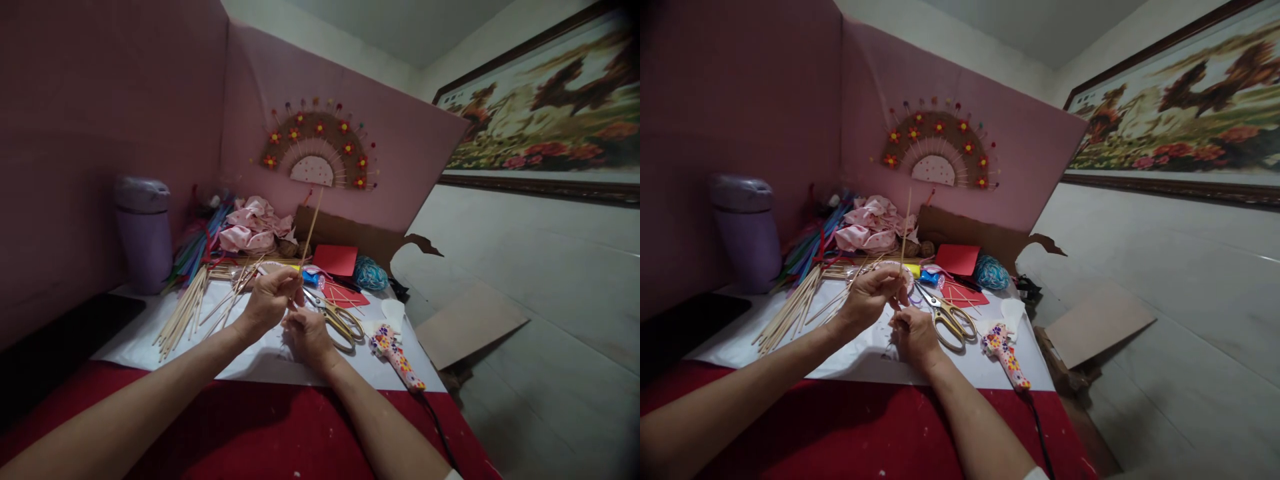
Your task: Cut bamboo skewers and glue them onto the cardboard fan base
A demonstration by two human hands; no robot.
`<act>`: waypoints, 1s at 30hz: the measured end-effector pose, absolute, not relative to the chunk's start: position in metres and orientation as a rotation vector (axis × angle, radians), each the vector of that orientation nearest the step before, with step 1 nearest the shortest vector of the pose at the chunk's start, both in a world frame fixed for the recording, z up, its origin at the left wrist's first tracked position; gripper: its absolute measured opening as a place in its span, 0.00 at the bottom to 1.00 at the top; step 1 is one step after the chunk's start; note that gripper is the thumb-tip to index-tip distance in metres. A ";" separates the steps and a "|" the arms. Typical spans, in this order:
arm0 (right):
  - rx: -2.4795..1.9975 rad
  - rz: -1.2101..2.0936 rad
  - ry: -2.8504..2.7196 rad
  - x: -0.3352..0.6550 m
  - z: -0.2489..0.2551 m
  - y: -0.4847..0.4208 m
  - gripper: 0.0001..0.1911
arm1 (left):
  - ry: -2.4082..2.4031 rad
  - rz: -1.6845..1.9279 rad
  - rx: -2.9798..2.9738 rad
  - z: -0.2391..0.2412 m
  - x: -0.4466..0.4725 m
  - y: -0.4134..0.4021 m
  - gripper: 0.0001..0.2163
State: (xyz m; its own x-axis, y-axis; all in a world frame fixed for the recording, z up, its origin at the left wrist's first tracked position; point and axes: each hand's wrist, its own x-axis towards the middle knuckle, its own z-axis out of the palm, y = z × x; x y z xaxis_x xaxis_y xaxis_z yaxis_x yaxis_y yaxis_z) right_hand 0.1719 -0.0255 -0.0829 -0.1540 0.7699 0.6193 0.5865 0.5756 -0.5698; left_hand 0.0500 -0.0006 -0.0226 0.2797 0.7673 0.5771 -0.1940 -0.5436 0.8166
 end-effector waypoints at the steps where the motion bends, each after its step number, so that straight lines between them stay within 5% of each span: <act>1: -1.097 0.233 -1.850 0.171 -0.082 -0.025 0.11 | 0.529 1.407 1.703 -0.021 0.049 -0.001 0.09; 15: -1.136 0.251 -1.956 0.159 -0.076 -0.027 0.08 | 0.515 1.363 1.630 -0.024 0.035 0.004 0.10; 22: -2.004 -0.136 -2.187 0.217 -0.031 -0.045 0.10 | 0.520 1.338 1.564 -0.025 0.035 0.006 0.09; 30: -2.133 -0.028 -2.170 0.240 -0.036 -0.033 0.16 | 0.568 1.329 1.494 -0.014 0.024 0.007 0.10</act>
